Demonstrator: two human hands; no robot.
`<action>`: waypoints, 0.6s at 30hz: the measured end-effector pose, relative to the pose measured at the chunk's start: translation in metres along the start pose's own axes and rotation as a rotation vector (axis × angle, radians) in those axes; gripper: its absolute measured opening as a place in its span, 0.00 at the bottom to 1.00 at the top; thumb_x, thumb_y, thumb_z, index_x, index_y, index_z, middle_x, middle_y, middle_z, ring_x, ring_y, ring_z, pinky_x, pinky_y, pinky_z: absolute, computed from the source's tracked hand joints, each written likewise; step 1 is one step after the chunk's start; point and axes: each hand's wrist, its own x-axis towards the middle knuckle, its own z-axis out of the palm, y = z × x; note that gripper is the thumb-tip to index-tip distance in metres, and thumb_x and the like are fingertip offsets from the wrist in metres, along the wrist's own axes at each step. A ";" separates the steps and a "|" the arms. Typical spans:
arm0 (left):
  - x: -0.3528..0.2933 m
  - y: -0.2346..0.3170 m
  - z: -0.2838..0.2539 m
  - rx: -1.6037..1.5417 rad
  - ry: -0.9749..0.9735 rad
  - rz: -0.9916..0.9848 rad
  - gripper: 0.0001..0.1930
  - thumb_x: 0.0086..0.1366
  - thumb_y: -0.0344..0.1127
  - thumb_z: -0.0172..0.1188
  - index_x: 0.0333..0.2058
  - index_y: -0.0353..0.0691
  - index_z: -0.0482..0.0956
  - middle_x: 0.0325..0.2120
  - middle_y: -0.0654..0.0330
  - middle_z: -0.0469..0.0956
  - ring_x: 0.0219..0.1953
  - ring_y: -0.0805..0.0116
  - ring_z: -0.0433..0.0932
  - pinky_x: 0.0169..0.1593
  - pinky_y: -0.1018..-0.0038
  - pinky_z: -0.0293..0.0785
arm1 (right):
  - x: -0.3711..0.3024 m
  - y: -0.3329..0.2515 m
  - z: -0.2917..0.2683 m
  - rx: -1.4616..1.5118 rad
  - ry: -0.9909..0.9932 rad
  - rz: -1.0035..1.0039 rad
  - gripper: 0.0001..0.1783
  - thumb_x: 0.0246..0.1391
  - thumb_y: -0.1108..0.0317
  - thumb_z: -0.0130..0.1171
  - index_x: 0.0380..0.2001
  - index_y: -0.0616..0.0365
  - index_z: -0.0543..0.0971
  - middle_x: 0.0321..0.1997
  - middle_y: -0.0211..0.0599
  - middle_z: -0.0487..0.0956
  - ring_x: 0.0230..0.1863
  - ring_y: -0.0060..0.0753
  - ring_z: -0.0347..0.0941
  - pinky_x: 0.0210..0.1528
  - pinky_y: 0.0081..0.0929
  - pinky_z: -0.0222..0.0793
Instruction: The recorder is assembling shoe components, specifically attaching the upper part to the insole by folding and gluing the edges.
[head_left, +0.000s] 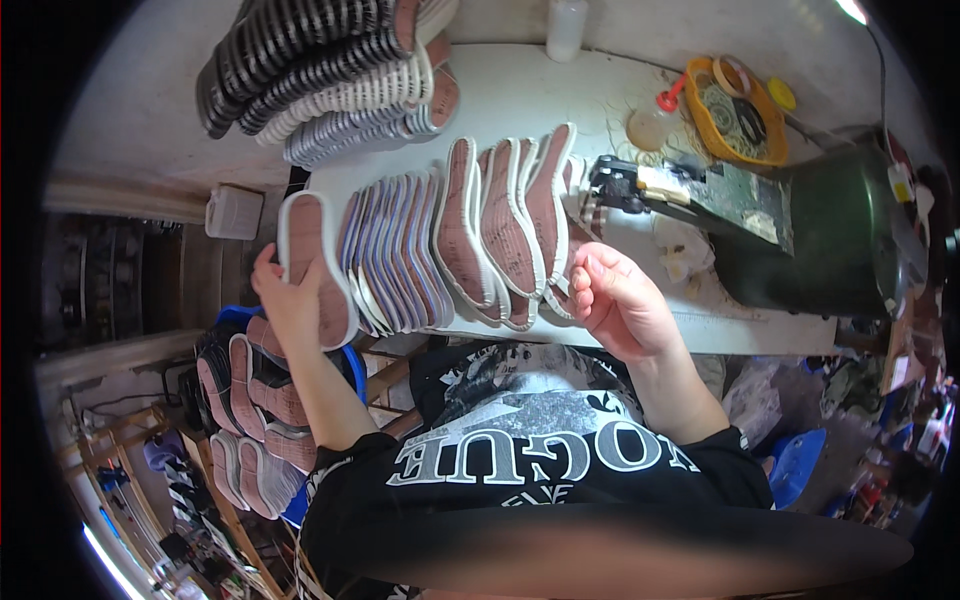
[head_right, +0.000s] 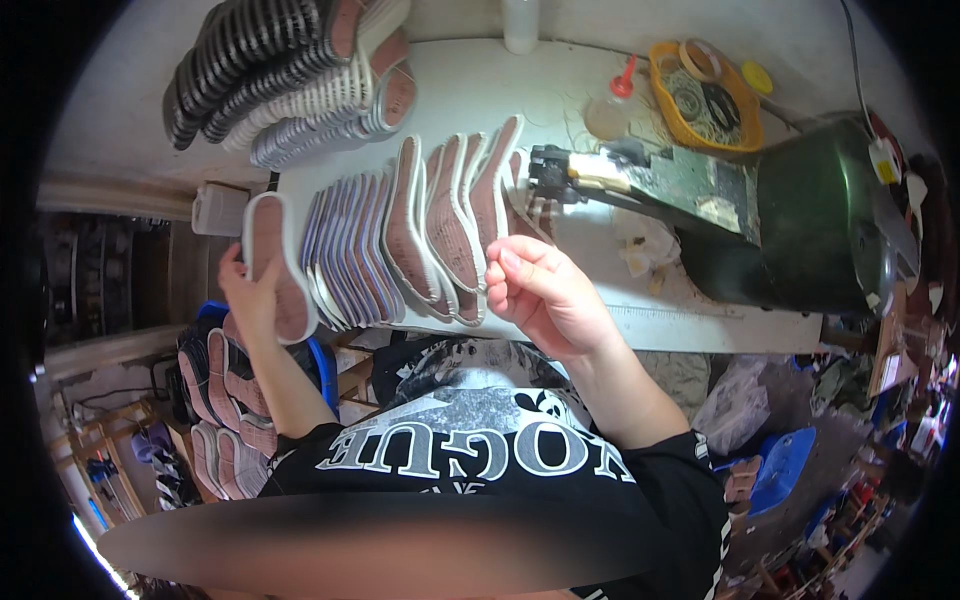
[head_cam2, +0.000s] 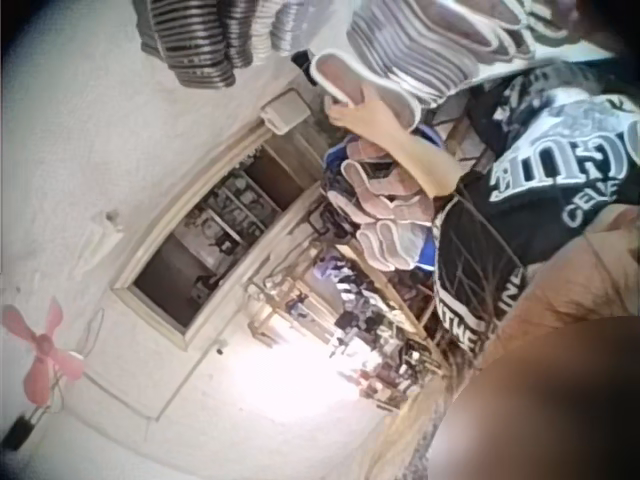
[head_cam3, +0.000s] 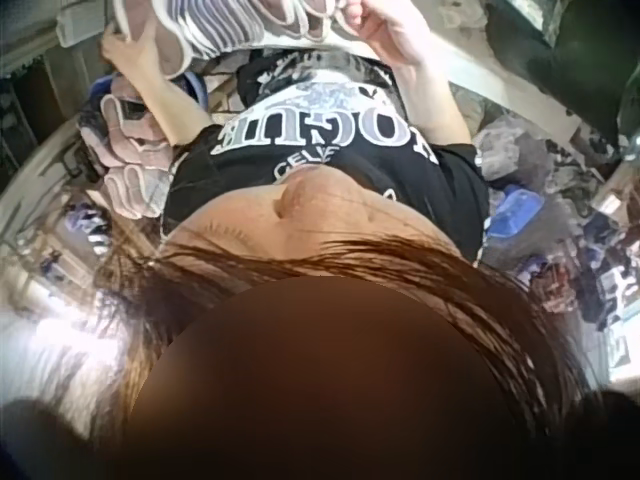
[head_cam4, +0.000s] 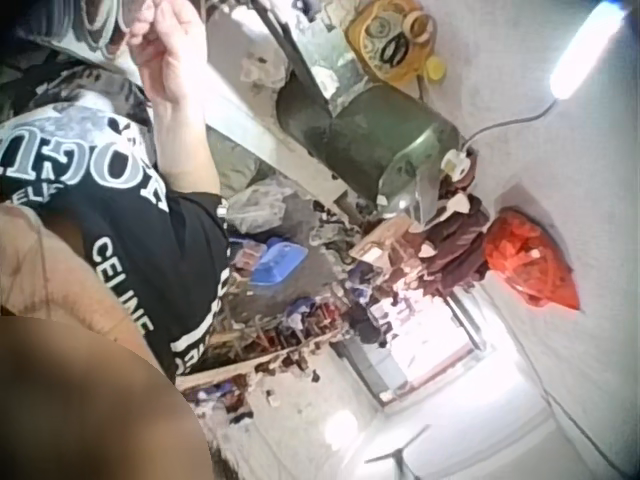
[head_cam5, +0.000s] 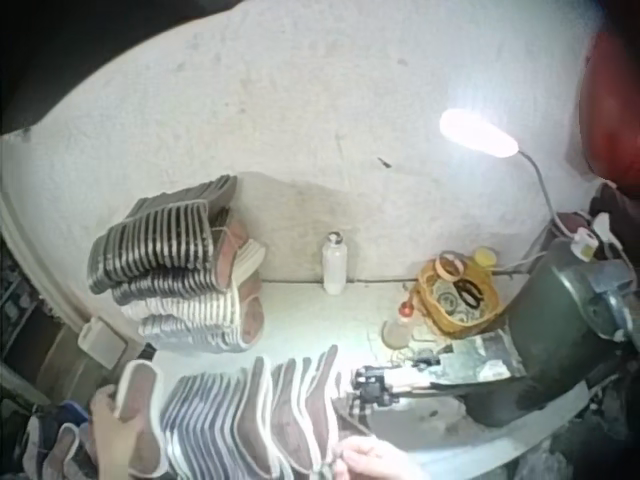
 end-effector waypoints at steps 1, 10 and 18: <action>-0.006 0.024 -0.015 0.032 -0.013 0.009 0.37 0.46 0.39 0.70 0.54 0.36 0.65 0.44 0.50 0.65 0.47 0.57 0.67 0.53 0.66 0.64 | 0.000 -0.002 0.001 0.027 -0.036 0.005 0.08 0.60 0.67 0.53 0.39 0.60 0.73 0.31 0.31 0.77 0.31 0.19 0.74 0.36 0.17 0.71; -0.070 0.153 0.022 -1.297 -0.719 0.056 0.31 0.52 0.24 0.67 0.54 0.30 0.62 0.46 0.54 0.73 0.48 0.68 0.74 0.53 0.72 0.68 | -0.014 0.004 -0.001 -0.095 -0.052 -0.189 0.12 0.55 0.67 0.59 0.41 0.56 0.71 0.31 0.26 0.73 0.30 0.19 0.68 0.37 0.18 0.64; -0.097 0.197 0.041 -1.355 -0.873 0.100 0.28 0.54 0.23 0.64 0.52 0.32 0.62 0.44 0.55 0.73 0.47 0.69 0.74 0.53 0.73 0.69 | -0.030 0.003 -0.014 0.175 -0.222 -0.383 0.12 0.52 0.72 0.61 0.40 0.51 0.75 0.36 0.28 0.75 0.45 0.23 0.69 0.48 0.19 0.63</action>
